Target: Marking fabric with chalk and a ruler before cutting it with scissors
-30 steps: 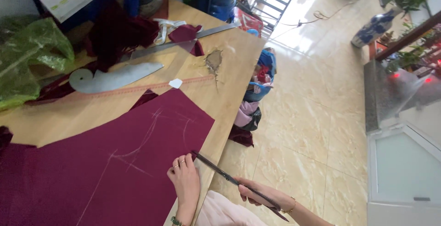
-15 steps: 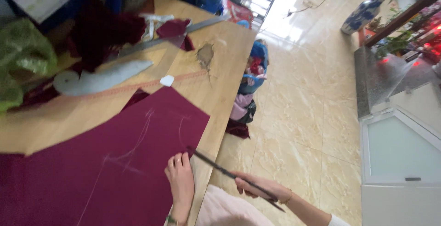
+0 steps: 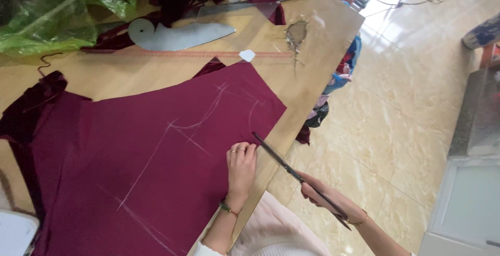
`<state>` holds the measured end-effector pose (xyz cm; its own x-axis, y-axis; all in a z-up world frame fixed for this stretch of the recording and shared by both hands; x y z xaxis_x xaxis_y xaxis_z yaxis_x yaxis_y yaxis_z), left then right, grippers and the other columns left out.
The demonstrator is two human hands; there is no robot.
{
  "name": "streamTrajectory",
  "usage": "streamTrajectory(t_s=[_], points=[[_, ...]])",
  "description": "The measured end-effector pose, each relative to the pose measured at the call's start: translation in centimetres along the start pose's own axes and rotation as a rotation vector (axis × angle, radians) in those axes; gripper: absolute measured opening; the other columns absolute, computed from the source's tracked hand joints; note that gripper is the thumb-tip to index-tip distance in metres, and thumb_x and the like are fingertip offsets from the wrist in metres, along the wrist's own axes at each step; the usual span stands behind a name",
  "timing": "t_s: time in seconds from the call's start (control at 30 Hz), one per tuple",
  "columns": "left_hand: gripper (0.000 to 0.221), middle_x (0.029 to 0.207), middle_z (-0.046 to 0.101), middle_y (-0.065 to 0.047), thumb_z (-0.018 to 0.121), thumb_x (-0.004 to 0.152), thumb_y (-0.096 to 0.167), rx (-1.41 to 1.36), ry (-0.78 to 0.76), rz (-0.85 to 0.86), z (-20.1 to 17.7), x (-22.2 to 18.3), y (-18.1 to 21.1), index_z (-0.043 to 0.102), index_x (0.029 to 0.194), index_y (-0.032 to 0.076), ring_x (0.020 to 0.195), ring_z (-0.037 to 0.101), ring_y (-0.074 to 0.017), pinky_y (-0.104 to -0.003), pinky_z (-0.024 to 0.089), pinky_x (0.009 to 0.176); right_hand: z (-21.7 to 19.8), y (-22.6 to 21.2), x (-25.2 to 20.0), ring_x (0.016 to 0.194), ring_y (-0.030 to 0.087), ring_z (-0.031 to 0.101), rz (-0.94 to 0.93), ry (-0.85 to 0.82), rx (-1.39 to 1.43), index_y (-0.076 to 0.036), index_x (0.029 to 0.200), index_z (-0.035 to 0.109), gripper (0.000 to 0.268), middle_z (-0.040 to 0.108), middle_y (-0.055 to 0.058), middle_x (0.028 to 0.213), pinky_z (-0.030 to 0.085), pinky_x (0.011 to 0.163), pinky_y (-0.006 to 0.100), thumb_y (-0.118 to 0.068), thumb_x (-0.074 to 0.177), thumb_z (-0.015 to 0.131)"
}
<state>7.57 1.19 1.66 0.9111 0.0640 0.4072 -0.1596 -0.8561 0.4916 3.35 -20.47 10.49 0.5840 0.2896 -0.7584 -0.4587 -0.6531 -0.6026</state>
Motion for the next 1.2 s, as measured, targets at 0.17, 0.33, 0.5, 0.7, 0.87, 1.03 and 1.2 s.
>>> streamTrajectory(t_s=[0.17, 0.33, 0.5, 0.7, 0.87, 1.03, 1.2], points=[[0.011, 0.104, 0.063, -0.003, 0.069, 0.093, 0.018, 0.018, -0.011, 0.003, 0.1, 0.0, -0.1, 0.066, 0.102, 0.016, 0.104, 0.057, -0.0263, -0.044, 0.046, 0.084, 0.0, -0.2, 0.2, 0.078, 0.010, 0.044, -0.049, 0.021, -0.070, -0.028, 0.161, 0.041, 0.068, 0.041, -0.002, 0.082, 0.042, 0.070, 0.023, -0.051, 0.097, 0.042], [0.008, 0.104, 0.063, -0.001, 0.070, 0.095, 0.016, 0.042, 0.007, 0.020, -0.3, 0.1, 0.0, 0.066, 0.102, 0.016, 0.105, 0.058, -0.0249, -0.043, 0.047, 0.085, -0.4, -1.4, 0.3, 0.065, 0.011, 0.032, -0.134, 0.021, -0.174, -0.025, 0.161, 0.041, 0.075, 0.035, -0.004, 0.075, 0.033, 0.062, 0.025, -0.059, 0.094, 0.039], [0.007, 0.104, 0.064, -0.001, 0.067, 0.095, 0.018, 0.053, -0.015, 0.013, -0.2, 0.2, 0.0, 0.067, 0.102, 0.018, 0.105, 0.058, -0.0257, -0.044, 0.046, 0.087, -1.2, -0.3, 1.2, 0.105, 0.008, 0.065, -0.096, 0.064, -0.298, -0.025, 0.158, 0.042, 0.070, 0.070, -0.008, 0.118, 0.048, 0.095, 0.024, -0.056, 0.095, 0.042], [0.007, 0.107, 0.066, -0.001, 0.067, 0.097, 0.016, 0.046, 0.046, 0.025, -0.3, 0.1, 0.1, 0.068, 0.104, 0.016, 0.105, 0.059, -0.0250, -0.043, 0.047, 0.087, -0.3, 1.4, 2.3, 0.055, 0.007, 0.030, -0.079, 0.012, -0.068, -0.023, 0.159, 0.046, 0.070, 0.026, -0.006, 0.072, 0.029, 0.045, 0.024, -0.055, 0.097, 0.042], [0.008, 0.117, 0.069, 0.000, 0.070, 0.094, 0.015, 0.022, 0.083, 0.015, -0.4, 0.2, -0.1, 0.070, 0.102, 0.014, 0.105, 0.060, -0.0247, -0.042, 0.049, 0.086, 0.4, 2.3, 2.5, 0.053, 0.008, 0.025, -0.052, 0.032, 0.078, -0.019, 0.156, 0.051, 0.071, 0.026, -0.004, 0.070, 0.026, 0.042, 0.023, -0.055, 0.095, 0.047], [0.007, 0.119, 0.075, -0.004, 0.066, 0.097, 0.010, -0.063, 0.111, -0.002, -0.8, 0.4, -0.1, 0.071, 0.102, 0.009, 0.105, 0.062, -0.0245, -0.042, 0.051, 0.088, 1.1, 0.8, 1.3, 0.053, 0.008, 0.027, -0.028, 0.034, 0.129, -0.010, 0.125, 0.067, 0.053, 0.036, 0.000, 0.070, 0.026, 0.043, 0.023, -0.051, 0.099, 0.045], [0.011, 0.103, 0.078, -0.002, 0.068, 0.094, 0.009, -0.133, 0.091, -0.052, -0.6, 0.5, -0.6, 0.070, 0.105, 0.009, 0.100, 0.061, -0.0212, -0.041, 0.050, 0.083, 2.0, -2.1, -0.3, 0.066, 0.010, 0.029, -0.002, 0.002, 0.097, -0.025, 0.160, 0.044, 0.069, 0.026, -0.002, 0.078, 0.025, 0.053, 0.024, -0.054, 0.098, 0.039]])
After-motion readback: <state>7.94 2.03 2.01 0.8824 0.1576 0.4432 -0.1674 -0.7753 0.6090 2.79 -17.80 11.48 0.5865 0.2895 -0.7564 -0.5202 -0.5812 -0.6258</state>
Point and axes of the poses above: each hand's wrist, its own x-axis towards the middle knuckle, its own z-axis out of the palm, y = z × x, the point moved 6 cm from there along x, towards the middle knuckle
